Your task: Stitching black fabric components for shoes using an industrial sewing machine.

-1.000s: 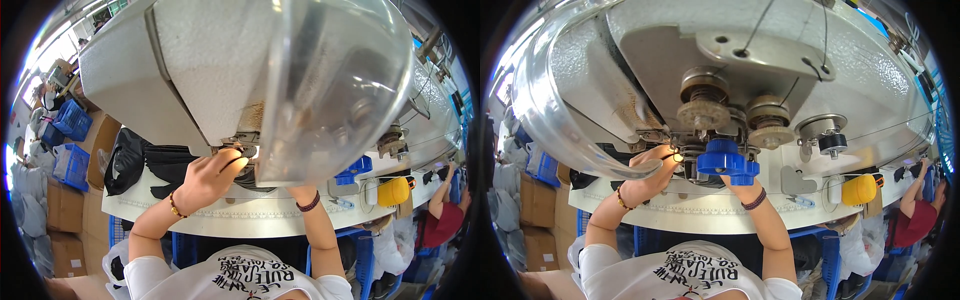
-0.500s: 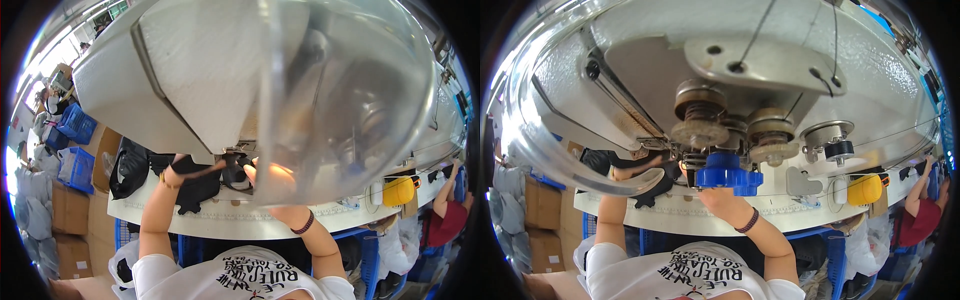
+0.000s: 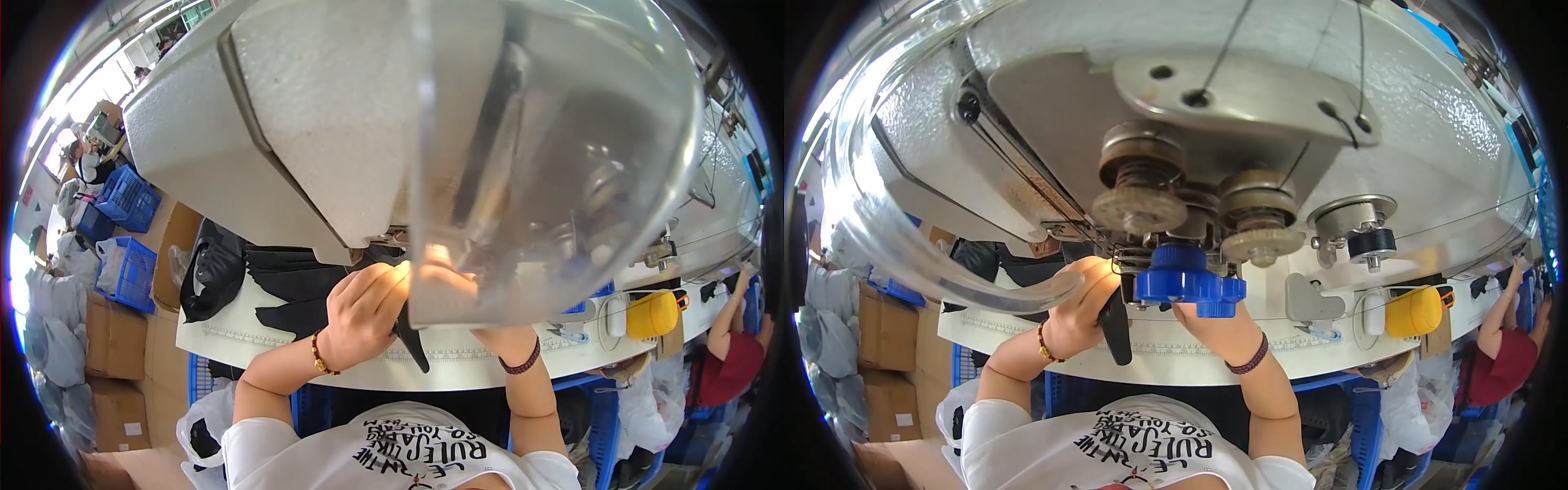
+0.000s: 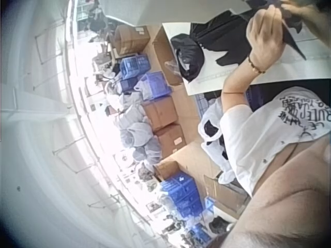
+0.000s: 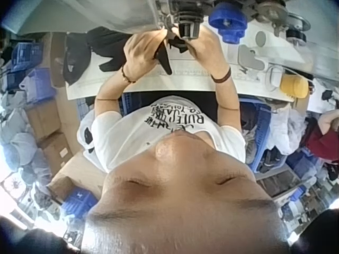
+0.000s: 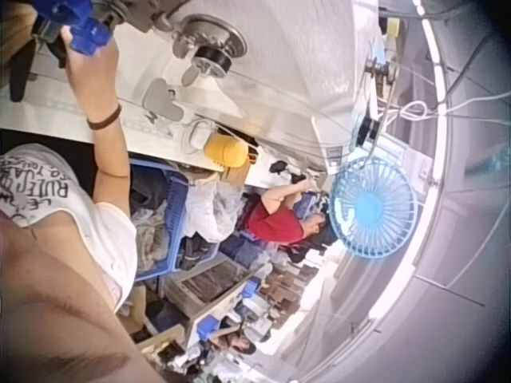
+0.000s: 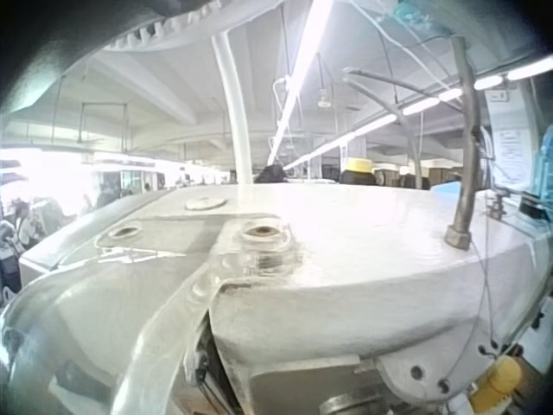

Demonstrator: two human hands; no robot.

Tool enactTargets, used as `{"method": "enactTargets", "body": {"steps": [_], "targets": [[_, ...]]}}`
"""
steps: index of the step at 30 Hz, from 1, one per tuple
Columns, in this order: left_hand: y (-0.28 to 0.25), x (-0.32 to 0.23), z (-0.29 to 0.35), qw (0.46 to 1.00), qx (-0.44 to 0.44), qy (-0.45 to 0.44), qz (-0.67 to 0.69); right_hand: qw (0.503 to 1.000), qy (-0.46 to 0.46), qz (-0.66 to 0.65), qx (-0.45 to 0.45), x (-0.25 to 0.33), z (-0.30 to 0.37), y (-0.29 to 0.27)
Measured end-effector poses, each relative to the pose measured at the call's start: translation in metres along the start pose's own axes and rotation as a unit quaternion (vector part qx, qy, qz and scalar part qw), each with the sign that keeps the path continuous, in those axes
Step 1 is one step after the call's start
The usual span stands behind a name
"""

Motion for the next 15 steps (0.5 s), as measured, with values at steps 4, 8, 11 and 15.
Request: {"method": "enactTargets", "body": {"steps": [4, 8, 11, 15], "targets": [[0.003, -0.001, -0.001, 1.000, 0.005, 0.016, -0.012, 1.000, -0.003, -0.001, -0.013, -0.003, -0.002, -0.002], [0.004, -0.004, 0.000, 0.999, 0.028, 0.005, -0.032, 0.997, 0.008, -0.065, -0.037, -0.006, -0.005, -0.004], [0.001, -0.004, -0.001, 0.999, 0.027, -0.024, -0.011, 0.998, -0.008, -0.065, -0.024, -0.008, -0.008, -0.003], [-0.002, 0.006, -0.006, 0.988, -0.006, -0.115, 0.102, 0.992, 0.021, -0.120, -0.026, -0.011, -0.008, 0.004]]}}
Point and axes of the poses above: each hand's wrist, its own z-axis away from the middle knuckle, its own y-axis out of the palm, x = y × z, the point moved 1 cm from there along -z, towards the middle knuckle, and after that the axes turned 9 degrees about -x, right-handed, at the moved point
